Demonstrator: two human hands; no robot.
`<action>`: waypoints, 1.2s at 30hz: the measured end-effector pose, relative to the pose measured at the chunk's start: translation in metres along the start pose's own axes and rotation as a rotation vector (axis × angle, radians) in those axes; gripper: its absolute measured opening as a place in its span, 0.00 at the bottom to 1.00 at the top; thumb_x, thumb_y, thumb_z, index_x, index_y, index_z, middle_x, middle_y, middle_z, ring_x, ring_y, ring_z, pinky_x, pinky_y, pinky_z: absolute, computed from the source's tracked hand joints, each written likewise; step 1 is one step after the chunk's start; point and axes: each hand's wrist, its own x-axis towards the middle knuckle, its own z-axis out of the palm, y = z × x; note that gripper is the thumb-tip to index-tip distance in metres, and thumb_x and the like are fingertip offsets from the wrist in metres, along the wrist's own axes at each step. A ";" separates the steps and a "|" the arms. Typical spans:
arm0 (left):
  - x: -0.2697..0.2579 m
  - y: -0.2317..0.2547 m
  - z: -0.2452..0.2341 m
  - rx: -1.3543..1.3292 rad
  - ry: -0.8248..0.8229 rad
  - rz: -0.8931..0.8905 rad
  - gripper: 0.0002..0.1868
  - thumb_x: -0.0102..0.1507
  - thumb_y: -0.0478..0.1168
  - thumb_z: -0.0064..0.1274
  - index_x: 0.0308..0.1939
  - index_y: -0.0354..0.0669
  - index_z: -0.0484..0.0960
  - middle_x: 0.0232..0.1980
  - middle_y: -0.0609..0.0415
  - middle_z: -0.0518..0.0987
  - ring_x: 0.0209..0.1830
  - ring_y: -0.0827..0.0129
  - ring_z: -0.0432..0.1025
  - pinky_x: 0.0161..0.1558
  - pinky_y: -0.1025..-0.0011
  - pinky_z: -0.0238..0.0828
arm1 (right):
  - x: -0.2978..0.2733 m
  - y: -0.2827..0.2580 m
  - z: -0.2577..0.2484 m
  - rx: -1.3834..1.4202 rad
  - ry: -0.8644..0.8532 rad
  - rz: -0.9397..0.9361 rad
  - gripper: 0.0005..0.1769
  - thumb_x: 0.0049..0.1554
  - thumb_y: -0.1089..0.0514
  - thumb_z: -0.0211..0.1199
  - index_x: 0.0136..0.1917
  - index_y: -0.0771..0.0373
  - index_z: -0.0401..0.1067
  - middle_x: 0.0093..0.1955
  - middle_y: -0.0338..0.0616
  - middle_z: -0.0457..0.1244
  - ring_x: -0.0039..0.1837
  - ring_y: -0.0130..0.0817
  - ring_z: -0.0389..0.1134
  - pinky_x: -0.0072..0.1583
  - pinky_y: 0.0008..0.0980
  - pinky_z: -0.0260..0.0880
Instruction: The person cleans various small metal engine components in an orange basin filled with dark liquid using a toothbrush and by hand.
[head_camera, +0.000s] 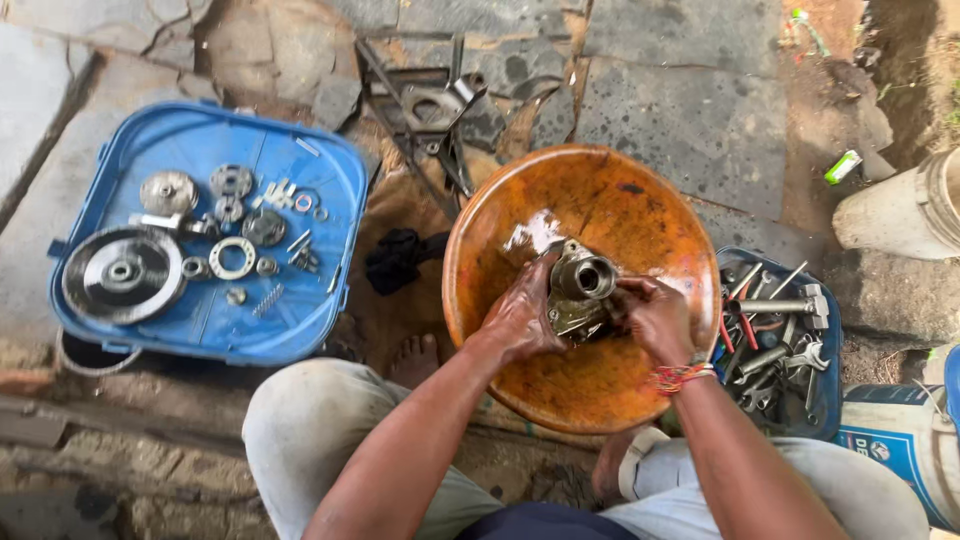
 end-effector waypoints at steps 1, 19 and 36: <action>0.003 0.003 -0.002 -0.026 -0.059 -0.085 0.79 0.40 0.33 0.75 0.85 0.51 0.35 0.86 0.47 0.47 0.85 0.55 0.45 0.83 0.66 0.39 | 0.001 0.001 0.000 -0.143 0.033 0.041 0.18 0.60 0.56 0.66 0.61 0.65 0.79 0.46 0.48 0.73 0.41 0.34 0.70 0.46 0.35 0.70; -0.020 0.047 -0.034 -0.481 0.072 0.034 0.74 0.39 0.47 0.78 0.80 0.35 0.45 0.80 0.39 0.60 0.79 0.51 0.57 0.78 0.62 0.54 | -0.026 0.045 0.078 -0.109 0.536 -0.320 0.24 0.59 0.70 0.62 0.69 0.71 0.68 0.54 0.71 0.65 0.53 0.64 0.66 0.54 0.55 0.66; -0.006 0.069 -0.042 -1.460 0.033 -0.462 0.71 0.47 0.64 0.70 0.81 0.38 0.45 0.76 0.39 0.61 0.74 0.52 0.57 0.72 0.61 0.57 | -0.032 0.037 0.108 0.388 0.581 -0.247 0.30 0.62 0.67 0.66 0.72 0.78 0.57 0.67 0.55 0.62 0.64 0.38 0.63 0.62 0.34 0.63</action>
